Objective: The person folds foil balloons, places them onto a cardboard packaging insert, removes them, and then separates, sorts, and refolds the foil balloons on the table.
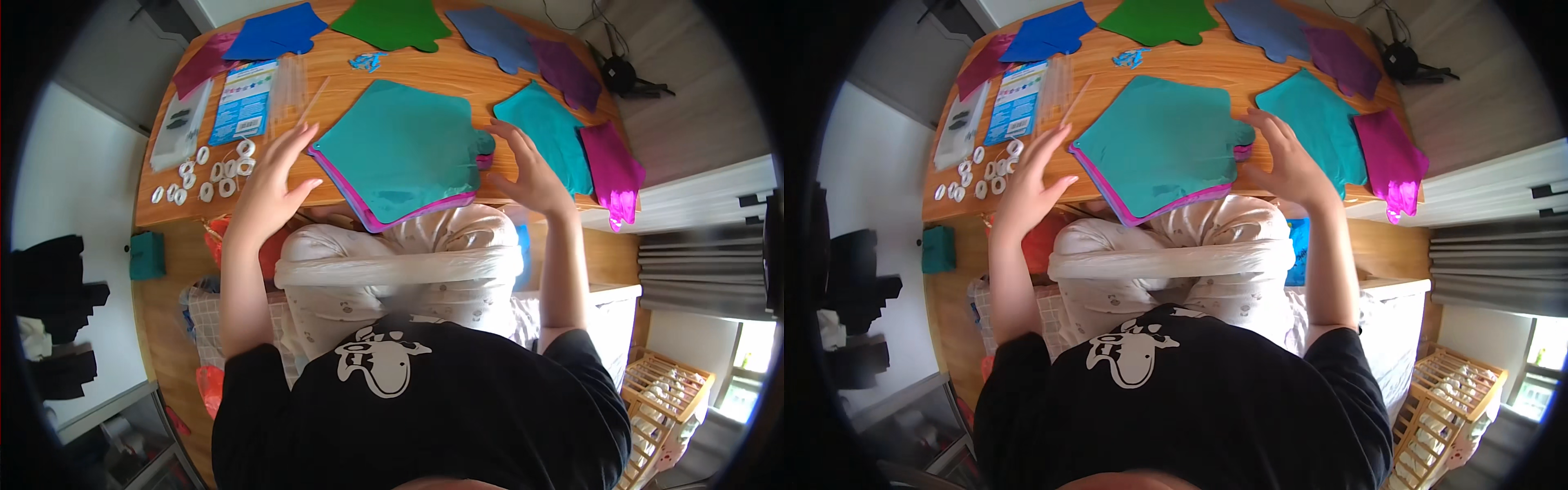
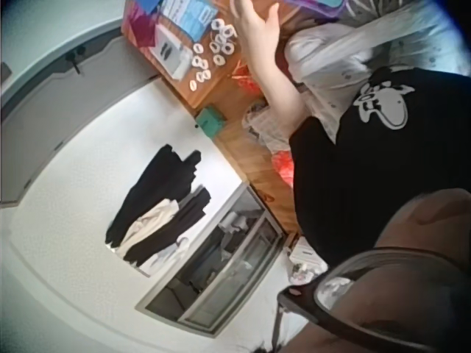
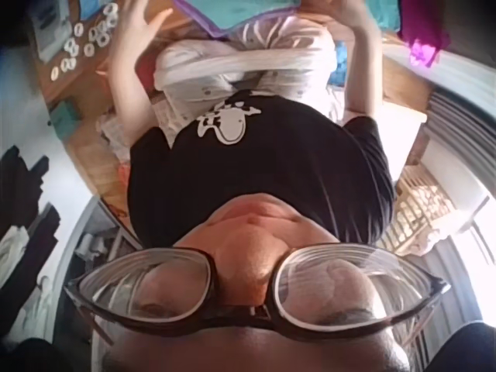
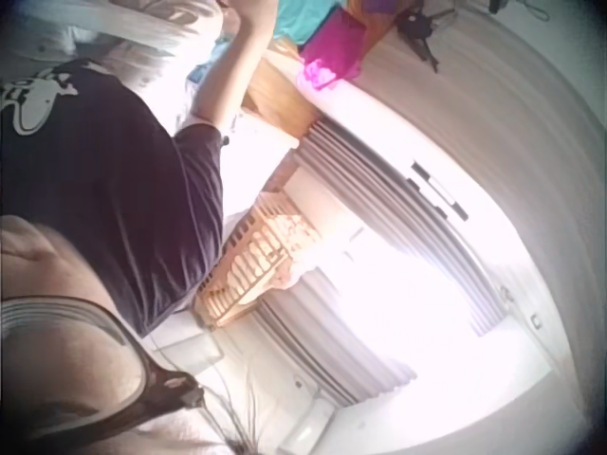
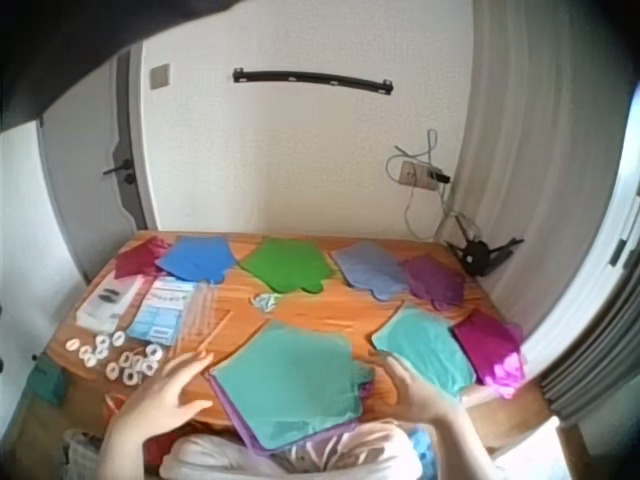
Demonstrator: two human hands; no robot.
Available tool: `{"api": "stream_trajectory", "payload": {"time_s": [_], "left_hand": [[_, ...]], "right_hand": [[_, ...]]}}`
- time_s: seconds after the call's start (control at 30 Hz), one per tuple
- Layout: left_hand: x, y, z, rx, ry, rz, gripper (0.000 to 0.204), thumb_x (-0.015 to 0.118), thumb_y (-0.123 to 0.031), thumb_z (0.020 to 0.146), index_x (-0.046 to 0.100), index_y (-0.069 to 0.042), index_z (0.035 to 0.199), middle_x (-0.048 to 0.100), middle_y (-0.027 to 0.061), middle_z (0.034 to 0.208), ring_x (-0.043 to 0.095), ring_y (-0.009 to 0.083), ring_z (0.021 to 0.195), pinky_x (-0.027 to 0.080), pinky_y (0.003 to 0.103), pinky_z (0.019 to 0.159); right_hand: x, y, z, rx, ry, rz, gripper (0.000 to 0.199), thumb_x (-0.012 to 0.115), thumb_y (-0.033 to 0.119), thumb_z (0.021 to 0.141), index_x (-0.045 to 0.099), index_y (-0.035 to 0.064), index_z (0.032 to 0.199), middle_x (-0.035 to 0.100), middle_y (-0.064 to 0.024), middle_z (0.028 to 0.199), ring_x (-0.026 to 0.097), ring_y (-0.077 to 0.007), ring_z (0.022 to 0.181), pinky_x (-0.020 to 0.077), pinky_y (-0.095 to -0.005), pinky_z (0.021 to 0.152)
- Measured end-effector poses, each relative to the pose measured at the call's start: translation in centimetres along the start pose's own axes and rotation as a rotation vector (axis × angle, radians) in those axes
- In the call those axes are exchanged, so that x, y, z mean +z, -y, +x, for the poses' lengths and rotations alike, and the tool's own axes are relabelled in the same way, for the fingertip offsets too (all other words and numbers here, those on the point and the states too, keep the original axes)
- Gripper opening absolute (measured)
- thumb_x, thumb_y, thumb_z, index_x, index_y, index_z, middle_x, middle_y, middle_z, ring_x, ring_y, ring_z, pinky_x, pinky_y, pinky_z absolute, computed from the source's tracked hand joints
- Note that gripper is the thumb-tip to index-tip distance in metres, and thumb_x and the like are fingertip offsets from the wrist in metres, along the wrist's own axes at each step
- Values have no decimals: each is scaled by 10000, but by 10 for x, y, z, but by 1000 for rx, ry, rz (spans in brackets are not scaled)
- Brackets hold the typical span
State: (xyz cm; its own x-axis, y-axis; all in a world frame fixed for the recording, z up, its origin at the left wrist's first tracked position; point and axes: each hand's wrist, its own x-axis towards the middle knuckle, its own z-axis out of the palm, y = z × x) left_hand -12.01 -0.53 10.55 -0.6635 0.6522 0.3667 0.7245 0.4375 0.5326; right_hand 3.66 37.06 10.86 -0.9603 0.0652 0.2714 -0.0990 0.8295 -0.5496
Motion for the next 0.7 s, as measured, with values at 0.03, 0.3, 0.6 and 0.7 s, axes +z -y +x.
{"api": "stream_trajectory", "payload": {"time_s": [0.03, 0.3, 0.6, 0.7], "left_hand": [[-2, 5, 10, -35, 81, -20, 632, 783, -81, 869, 552, -106, 1457, 552, 106, 1500, 533, 272, 1355, 412, 405, 1141], [-5, 42, 44, -105, 355, -179, 645, 793, -102, 864, 553, -125, 1463, 583, 89, 1474, 574, 236, 1303, 455, 365, 1087], [4, 50, 45, -143, 333, -218, 432, 756, -56, 887, 676, -82, 1311, 700, 83, 1243, 657, 190, 1080, 520, 318, 944], [8, 50, 42, -127, 292, -166, 375, 745, -39, 892, 700, -69, 1263, 701, 88, 1199, 671, 188, 1022, 541, 302, 887]], "right_hand": [[-1, -6, 5, -10, 65, -30, 623, 730, 51, 822, 535, 68, 1414, 551, -142, 1435, 535, -326, 1313, 432, -407, 1118], [4, -20, 14, 17, 212, 55, 656, 780, 63, 806, 550, 93, 1420, 592, -118, 1403, 542, -318, 1293, 439, -414, 1111], [8, -17, 15, 9, 164, 84, 575, 799, 123, 829, 607, 133, 1372, 656, -82, 1278, 577, -287, 1163, 400, -397, 1075], [6, -15, 17, 37, 178, 88, 567, 803, 123, 828, 617, 139, 1363, 657, -84, 1274, 581, -291, 1120, 419, -394, 1053]]}}
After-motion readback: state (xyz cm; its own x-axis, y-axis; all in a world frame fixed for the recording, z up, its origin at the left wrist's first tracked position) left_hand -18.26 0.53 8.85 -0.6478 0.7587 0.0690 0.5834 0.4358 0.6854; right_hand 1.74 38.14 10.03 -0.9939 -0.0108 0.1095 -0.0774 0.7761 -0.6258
